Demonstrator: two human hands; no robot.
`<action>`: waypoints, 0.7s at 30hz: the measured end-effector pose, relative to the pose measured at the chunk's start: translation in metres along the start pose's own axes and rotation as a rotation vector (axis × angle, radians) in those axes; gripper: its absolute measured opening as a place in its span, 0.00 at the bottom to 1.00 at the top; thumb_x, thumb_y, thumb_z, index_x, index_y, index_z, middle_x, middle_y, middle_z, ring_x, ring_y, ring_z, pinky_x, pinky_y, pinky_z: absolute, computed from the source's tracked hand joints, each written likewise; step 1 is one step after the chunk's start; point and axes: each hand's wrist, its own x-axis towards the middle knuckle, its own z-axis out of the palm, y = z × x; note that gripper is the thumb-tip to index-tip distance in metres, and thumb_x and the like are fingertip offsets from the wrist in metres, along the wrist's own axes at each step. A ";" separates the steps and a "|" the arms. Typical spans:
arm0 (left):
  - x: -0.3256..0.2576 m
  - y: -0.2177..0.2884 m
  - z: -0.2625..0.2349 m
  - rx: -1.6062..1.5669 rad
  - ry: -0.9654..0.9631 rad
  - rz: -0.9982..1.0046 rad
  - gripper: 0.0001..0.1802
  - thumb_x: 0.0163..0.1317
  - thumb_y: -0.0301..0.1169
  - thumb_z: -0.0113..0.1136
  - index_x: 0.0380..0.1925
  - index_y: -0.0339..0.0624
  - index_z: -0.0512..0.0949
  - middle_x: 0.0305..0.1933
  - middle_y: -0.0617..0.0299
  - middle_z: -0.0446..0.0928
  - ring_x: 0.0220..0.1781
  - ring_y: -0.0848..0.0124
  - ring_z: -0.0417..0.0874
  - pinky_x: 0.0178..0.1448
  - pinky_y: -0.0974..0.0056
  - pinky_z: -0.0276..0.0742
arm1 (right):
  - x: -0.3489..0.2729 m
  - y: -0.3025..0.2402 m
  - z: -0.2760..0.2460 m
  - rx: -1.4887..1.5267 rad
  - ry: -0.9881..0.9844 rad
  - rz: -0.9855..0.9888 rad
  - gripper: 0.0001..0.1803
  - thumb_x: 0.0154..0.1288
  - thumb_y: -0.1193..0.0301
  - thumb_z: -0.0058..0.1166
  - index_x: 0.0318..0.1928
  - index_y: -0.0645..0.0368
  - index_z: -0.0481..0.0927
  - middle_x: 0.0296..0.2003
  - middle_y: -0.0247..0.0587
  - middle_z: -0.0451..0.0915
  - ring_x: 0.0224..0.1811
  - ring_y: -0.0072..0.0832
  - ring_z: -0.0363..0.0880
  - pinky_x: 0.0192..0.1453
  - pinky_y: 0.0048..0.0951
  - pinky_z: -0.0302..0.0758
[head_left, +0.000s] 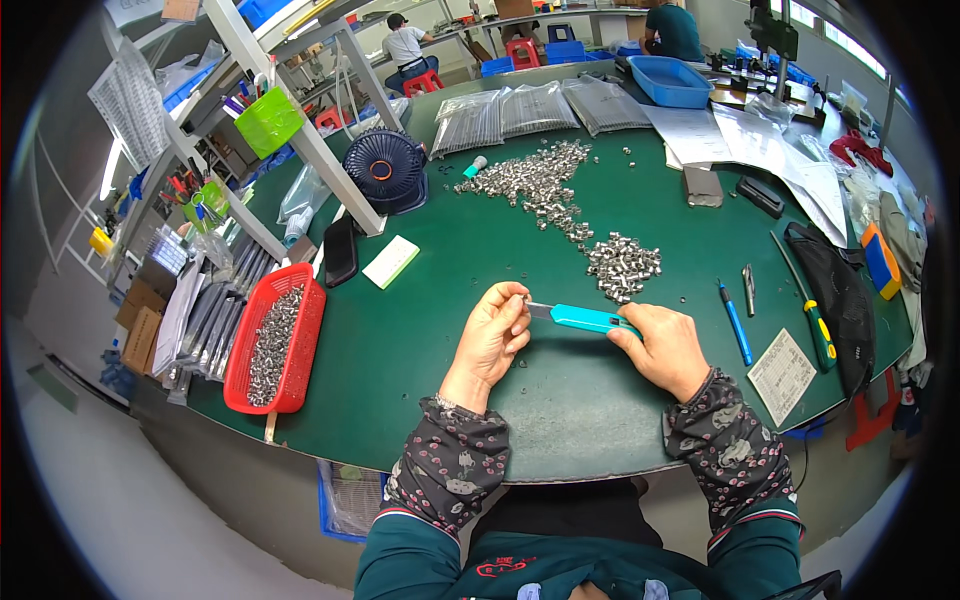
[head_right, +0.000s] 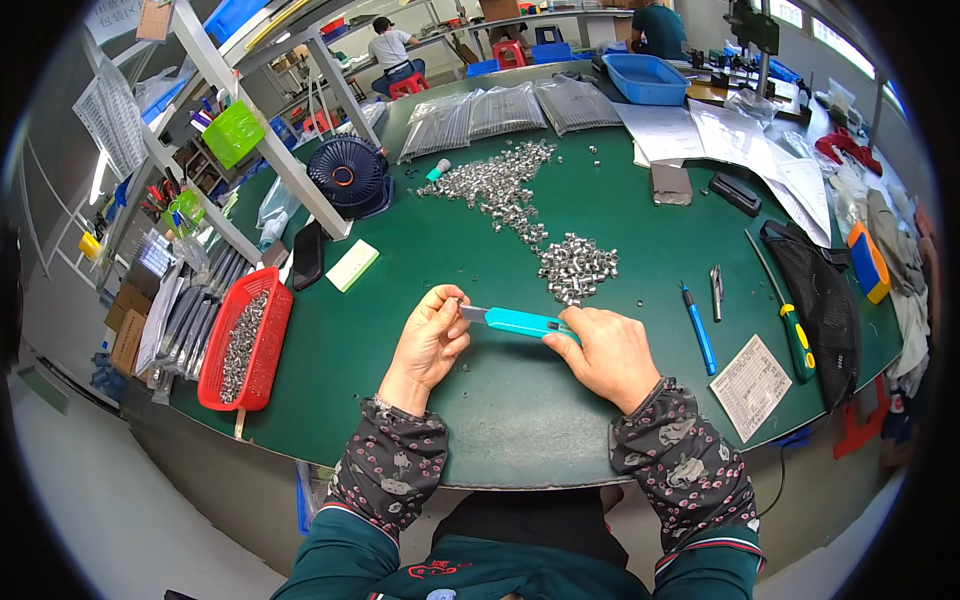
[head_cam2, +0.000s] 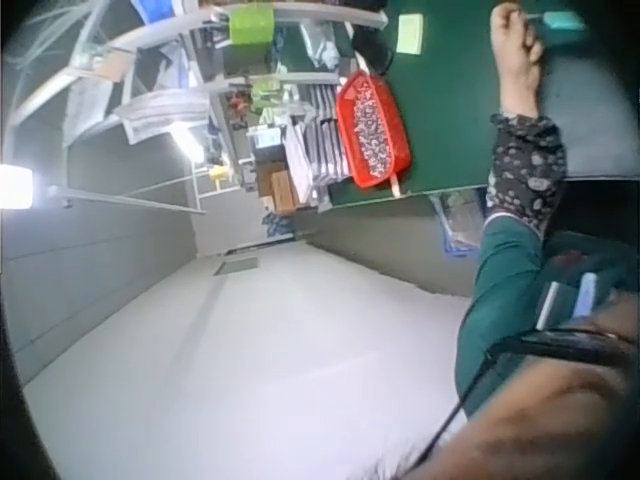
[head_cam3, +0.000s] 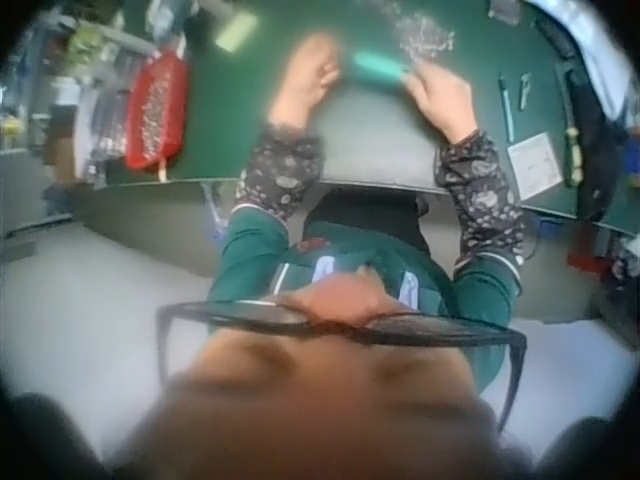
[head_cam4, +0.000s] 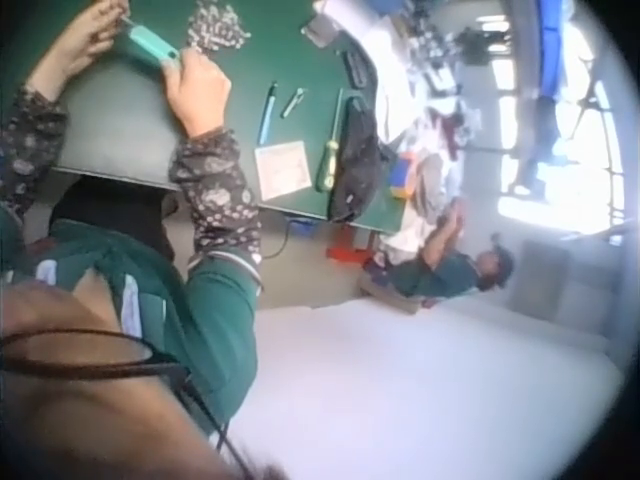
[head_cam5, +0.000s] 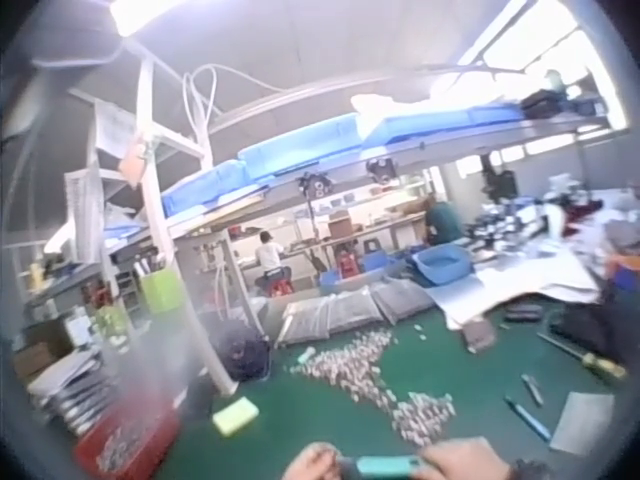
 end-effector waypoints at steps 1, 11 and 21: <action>0.000 -0.001 -0.001 0.005 -0.005 -0.004 0.06 0.62 0.29 0.50 0.38 0.42 0.71 0.34 0.66 0.70 0.22 0.82 0.61 0.17 0.80 0.54 | 0.000 0.000 0.000 0.000 0.000 0.002 0.14 0.56 0.60 0.52 0.29 0.58 0.72 0.21 0.40 0.72 0.25 0.39 0.73 0.27 0.38 0.66; -0.001 -0.002 -0.004 0.048 0.016 -0.023 0.05 0.61 0.28 0.52 0.35 0.38 0.73 0.23 0.68 0.67 0.20 0.83 0.61 0.17 0.81 0.54 | -0.001 -0.002 0.002 -0.107 0.065 -0.029 0.14 0.53 0.59 0.55 0.27 0.57 0.71 0.19 0.37 0.70 0.24 0.35 0.72 0.25 0.37 0.67; -0.001 -0.003 -0.003 0.050 0.095 -0.045 0.07 0.60 0.28 0.52 0.34 0.36 0.73 0.24 0.66 0.68 0.20 0.83 0.63 0.17 0.81 0.55 | 0.003 -0.003 0.000 -0.251 0.190 -0.144 0.15 0.45 0.62 0.60 0.29 0.56 0.73 0.20 0.36 0.67 0.25 0.33 0.69 0.26 0.33 0.67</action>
